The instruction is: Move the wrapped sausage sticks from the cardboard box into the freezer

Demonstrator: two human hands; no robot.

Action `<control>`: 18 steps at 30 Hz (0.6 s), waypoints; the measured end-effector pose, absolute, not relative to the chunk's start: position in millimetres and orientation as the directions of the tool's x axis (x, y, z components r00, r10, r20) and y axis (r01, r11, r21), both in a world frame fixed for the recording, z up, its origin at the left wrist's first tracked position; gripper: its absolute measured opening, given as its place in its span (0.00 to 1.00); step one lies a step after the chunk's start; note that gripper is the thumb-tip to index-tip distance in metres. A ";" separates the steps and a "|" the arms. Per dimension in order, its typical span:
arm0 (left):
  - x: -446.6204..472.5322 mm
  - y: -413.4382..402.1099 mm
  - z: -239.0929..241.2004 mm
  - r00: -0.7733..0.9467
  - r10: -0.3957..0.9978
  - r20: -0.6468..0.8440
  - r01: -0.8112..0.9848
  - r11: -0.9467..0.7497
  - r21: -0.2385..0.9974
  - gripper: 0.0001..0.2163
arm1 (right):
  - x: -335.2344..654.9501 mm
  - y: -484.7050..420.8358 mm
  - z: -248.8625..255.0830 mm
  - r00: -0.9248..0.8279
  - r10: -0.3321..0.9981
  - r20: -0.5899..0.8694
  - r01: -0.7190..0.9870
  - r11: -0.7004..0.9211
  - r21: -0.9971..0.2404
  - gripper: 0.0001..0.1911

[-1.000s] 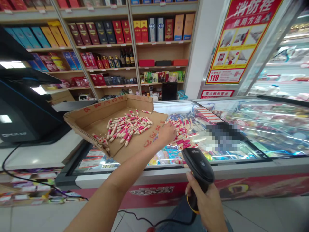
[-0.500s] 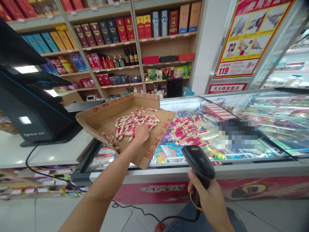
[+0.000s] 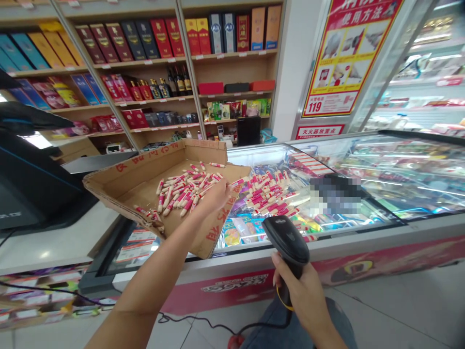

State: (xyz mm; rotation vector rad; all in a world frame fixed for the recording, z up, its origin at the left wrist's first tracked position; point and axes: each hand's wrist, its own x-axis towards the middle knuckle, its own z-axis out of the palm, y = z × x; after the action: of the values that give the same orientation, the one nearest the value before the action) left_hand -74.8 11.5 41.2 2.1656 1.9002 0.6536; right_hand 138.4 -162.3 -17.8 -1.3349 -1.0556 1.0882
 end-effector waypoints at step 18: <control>-9.6 -8.1 -0.5 0.405 0.884 0.233 0.455 -0.416 0.787 0.10 | 160.9 -158.3 -24.5 0.205 0.979 -0.011 0.109 -0.035 -0.993 0.19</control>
State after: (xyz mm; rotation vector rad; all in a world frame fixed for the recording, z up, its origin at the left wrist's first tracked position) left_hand -9.6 -8.1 -0.5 2.0289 1.1359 0.8706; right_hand 160.9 -158.3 -24.5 -1.3986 -1.1238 1.0163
